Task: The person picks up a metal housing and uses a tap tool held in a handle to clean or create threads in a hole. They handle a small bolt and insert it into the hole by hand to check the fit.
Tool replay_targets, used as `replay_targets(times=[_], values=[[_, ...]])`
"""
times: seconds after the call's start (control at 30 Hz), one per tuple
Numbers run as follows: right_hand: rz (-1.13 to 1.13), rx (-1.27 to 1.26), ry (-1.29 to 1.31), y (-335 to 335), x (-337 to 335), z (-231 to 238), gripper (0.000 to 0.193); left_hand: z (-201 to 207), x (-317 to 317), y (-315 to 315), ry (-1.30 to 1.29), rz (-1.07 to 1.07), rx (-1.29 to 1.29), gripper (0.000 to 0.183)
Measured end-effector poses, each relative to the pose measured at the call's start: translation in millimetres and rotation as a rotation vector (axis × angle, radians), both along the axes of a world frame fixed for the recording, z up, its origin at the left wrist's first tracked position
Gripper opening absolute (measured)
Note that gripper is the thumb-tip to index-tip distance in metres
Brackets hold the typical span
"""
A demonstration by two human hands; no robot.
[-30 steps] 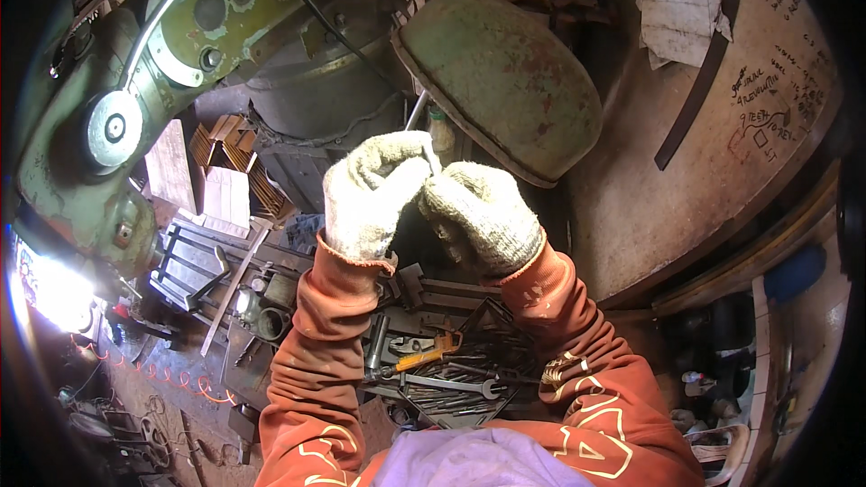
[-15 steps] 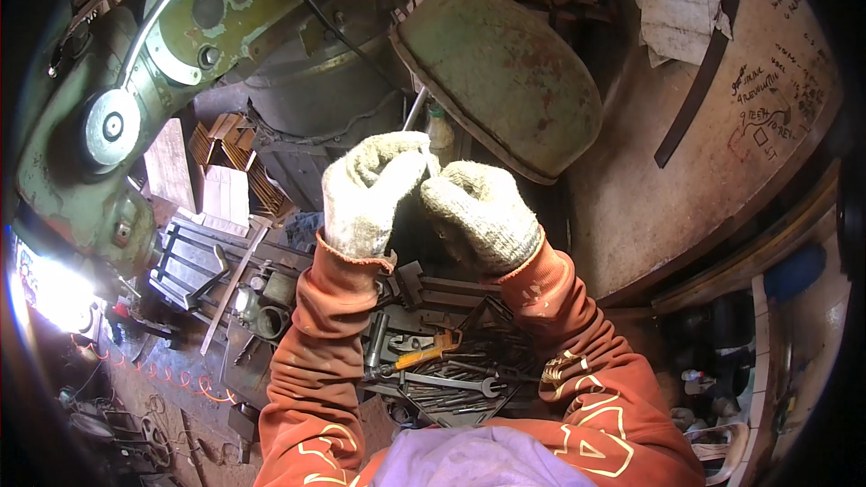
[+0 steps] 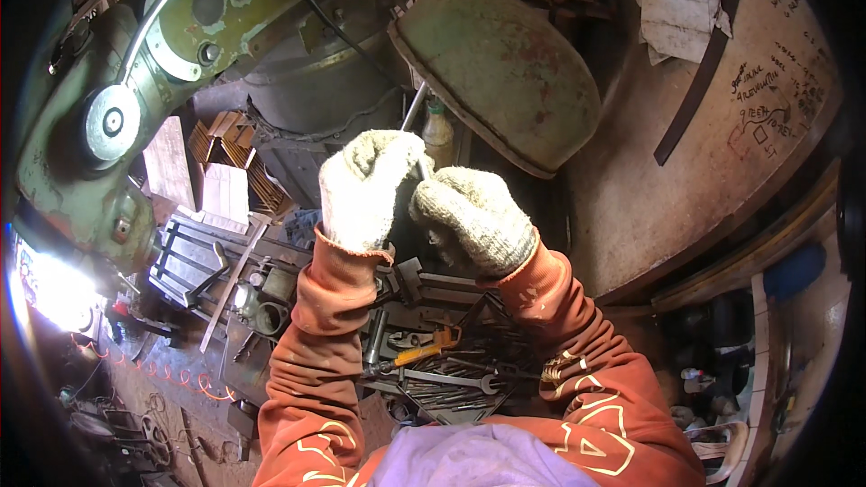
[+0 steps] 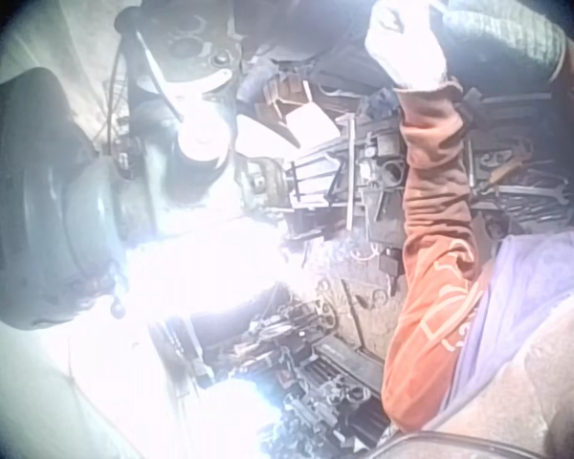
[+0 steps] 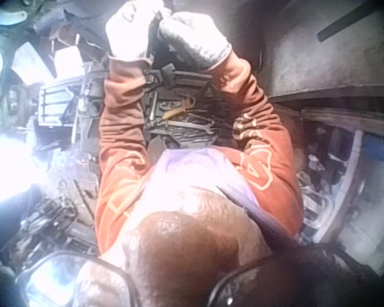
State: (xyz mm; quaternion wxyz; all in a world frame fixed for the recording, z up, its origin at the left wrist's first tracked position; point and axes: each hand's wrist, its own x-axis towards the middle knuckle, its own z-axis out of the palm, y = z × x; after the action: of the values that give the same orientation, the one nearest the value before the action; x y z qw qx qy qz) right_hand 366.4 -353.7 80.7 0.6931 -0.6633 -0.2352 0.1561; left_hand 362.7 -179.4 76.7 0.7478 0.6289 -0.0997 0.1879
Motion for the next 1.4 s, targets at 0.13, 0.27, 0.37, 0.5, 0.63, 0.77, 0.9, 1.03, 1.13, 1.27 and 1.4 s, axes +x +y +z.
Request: replay_targets(times=[0.13,0.27,0.37,0.5,0.63,0.77,0.9,1.03,1.13,1.27,1.4], values=[[0.031,0.065,0.098,-0.5,-2.3,1.7,0.028,-4.3,1.4,1.6,-0.007,-0.012,-0.019,0.015],[0.041,0.12,0.231,2.4,-4.1,1.7,0.025,-7.5,0.8,2.0,0.004,-0.022,-0.073,0.016],[0.071,0.163,0.284,2.1,-3.5,2.1,0.023,-7.5,0.2,2.0,-0.031,-0.05,-0.1,0.017],[0.142,0.239,0.325,-1.5,0.9,-3.1,0.022,-9.6,1.3,1.0,-0.048,-0.067,-0.122,0.018],[0.141,0.241,0.356,0.3,0.5,-1.5,0.021,-6.9,-0.9,0.2,-0.03,-0.048,-0.101,0.019],[0.132,0.194,0.25,0.8,2.4,-5.3,0.02,-6.9,1.0,-0.5,-0.041,-0.03,-0.065,0.02],[0.115,0.231,0.373,1.4,1.2,-2.4,0.02,-7.7,1.2,0.2,-0.052,-0.015,-0.064,0.019],[0.068,0.193,0.292,-0.7,0.6,-4.0,0.02,-8.1,2.0,1.6,-0.046,-0.011,-0.044,0.019],[0.006,0.187,0.216,3.0,-1.7,-5.1,0.022,-7.6,1.5,2.3,-0.023,-0.017,-0.042,0.018],[-0.039,0.178,0.142,5.9,-1.3,-8.2,0.024,-7.1,2.0,3.8,0.012,-0.03,-0.051,0.017],[-0.042,0.17,0.181,3.0,-2.6,-4.7,0.021,1.2,-2.8,-1.3,-0.006,-0.002,-0.015,0.02]])
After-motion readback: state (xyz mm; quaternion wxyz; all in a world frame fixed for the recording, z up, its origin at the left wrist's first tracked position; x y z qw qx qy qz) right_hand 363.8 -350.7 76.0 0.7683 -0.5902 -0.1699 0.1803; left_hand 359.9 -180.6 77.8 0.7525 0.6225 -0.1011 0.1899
